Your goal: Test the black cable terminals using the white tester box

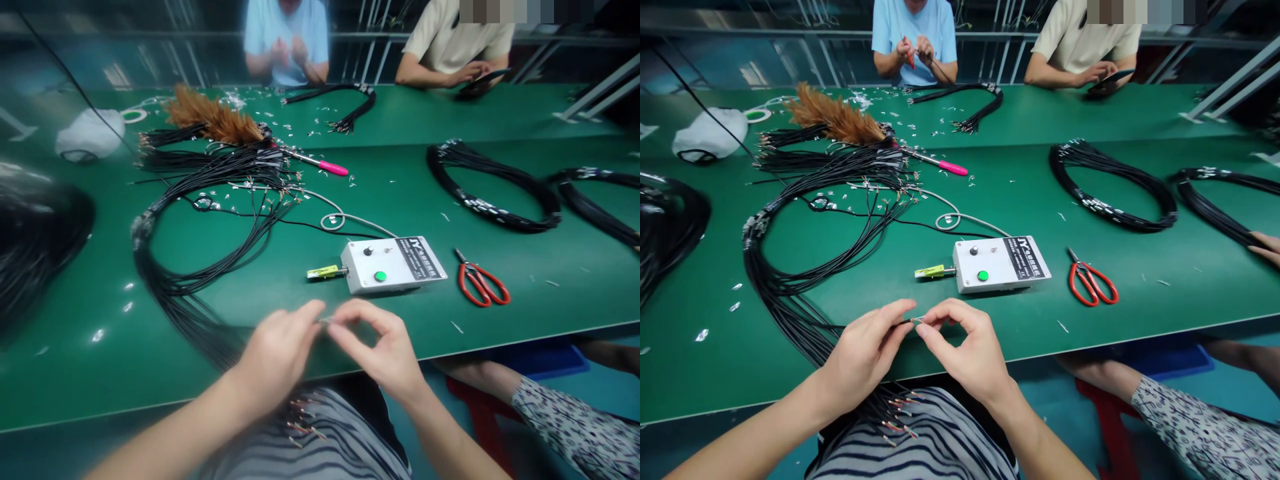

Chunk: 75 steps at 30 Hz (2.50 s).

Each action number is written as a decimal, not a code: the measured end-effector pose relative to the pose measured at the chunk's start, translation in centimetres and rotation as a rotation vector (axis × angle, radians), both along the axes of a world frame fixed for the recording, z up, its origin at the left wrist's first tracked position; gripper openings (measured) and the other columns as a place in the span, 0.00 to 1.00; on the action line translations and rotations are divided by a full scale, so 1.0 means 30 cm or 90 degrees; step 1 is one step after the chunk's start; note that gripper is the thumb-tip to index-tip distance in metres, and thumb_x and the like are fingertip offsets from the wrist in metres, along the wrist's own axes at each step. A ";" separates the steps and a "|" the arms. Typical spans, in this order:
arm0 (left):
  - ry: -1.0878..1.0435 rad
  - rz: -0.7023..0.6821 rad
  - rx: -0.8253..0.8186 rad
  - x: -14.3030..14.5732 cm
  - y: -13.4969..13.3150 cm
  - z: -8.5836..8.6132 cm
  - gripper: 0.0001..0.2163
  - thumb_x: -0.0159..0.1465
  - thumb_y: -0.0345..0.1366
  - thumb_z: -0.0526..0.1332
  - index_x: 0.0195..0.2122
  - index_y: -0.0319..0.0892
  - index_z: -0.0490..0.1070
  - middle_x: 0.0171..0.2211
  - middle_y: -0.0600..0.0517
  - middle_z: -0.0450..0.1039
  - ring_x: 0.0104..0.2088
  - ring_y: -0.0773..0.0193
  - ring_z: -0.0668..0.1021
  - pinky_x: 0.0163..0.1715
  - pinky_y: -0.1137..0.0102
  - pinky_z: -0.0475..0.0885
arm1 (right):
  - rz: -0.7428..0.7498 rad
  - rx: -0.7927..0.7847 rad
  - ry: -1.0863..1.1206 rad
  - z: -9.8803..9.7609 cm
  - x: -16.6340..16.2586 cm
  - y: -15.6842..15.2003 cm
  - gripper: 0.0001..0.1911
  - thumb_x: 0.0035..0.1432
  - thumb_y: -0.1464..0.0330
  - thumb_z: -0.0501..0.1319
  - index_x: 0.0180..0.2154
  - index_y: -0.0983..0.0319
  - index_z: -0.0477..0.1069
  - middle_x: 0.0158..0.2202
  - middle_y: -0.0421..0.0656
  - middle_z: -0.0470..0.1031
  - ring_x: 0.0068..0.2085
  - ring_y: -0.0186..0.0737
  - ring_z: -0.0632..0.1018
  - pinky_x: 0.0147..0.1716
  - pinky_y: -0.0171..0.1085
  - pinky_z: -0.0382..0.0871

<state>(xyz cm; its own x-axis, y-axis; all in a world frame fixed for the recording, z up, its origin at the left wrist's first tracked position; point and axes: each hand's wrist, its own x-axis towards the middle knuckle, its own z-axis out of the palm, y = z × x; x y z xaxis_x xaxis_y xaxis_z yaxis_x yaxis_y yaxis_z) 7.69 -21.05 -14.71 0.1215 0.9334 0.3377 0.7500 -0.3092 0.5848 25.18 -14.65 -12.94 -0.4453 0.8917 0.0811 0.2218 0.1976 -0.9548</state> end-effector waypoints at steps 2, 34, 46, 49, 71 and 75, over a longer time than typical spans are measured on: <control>0.047 -0.008 0.054 -0.001 0.000 -0.002 0.14 0.70 0.30 0.54 0.56 0.37 0.66 0.38 0.43 0.81 0.31 0.59 0.80 0.34 0.64 0.75 | -0.004 0.000 -0.004 0.005 -0.003 -0.002 0.05 0.57 0.66 0.66 0.30 0.59 0.74 0.29 0.41 0.77 0.31 0.39 0.76 0.34 0.38 0.70; -0.600 -0.114 -0.443 -0.077 0.032 0.049 0.13 0.71 0.38 0.56 0.55 0.42 0.63 0.25 0.56 0.69 0.27 0.71 0.69 0.26 0.76 0.60 | 0.204 -0.600 0.330 -0.095 -0.064 0.041 0.10 0.54 0.64 0.69 0.26 0.65 0.76 0.22 0.39 0.73 0.26 0.29 0.71 0.27 0.29 0.63; -0.712 -0.134 -0.491 -0.083 0.057 0.032 0.14 0.70 0.40 0.57 0.53 0.38 0.64 0.21 0.57 0.68 0.17 0.75 0.59 0.16 0.78 0.50 | 0.215 -0.654 0.341 -0.096 -0.084 0.056 0.11 0.54 0.65 0.69 0.25 0.65 0.75 0.24 0.38 0.72 0.26 0.28 0.70 0.27 0.27 0.63; -0.723 -0.114 -0.493 -0.082 0.062 0.026 0.15 0.69 0.41 0.58 0.53 0.38 0.65 0.21 0.57 0.68 0.17 0.76 0.59 0.16 0.78 0.48 | 0.180 -0.563 0.335 -0.095 -0.087 0.047 0.12 0.56 0.63 0.68 0.26 0.64 0.75 0.24 0.38 0.72 0.26 0.29 0.70 0.28 0.29 0.64; -0.645 -0.014 -0.419 -0.042 0.059 0.012 0.13 0.70 0.40 0.56 0.53 0.41 0.64 0.23 0.57 0.66 0.24 0.72 0.66 0.23 0.78 0.58 | -0.071 -0.346 0.300 -0.113 -0.138 -0.010 0.08 0.54 0.63 0.69 0.31 0.61 0.77 0.20 0.34 0.70 0.22 0.28 0.69 0.24 0.30 0.64; -0.621 -0.010 -0.414 -0.039 0.062 0.014 0.14 0.70 0.40 0.56 0.53 0.40 0.65 0.23 0.57 0.65 0.23 0.72 0.65 0.22 0.77 0.58 | -0.062 -0.356 0.298 -0.119 -0.130 -0.014 0.08 0.54 0.63 0.69 0.31 0.61 0.77 0.18 0.33 0.68 0.22 0.29 0.69 0.26 0.30 0.64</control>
<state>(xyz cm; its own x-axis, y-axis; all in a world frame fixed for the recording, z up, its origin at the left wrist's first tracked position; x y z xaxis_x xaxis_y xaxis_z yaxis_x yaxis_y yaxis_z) 6.52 -19.20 -14.28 0.0881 0.9654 -0.2454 -0.1051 0.2540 0.9615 21.27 -15.07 -16.52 -0.3926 0.8893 -0.2347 -0.2417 -0.3459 -0.9066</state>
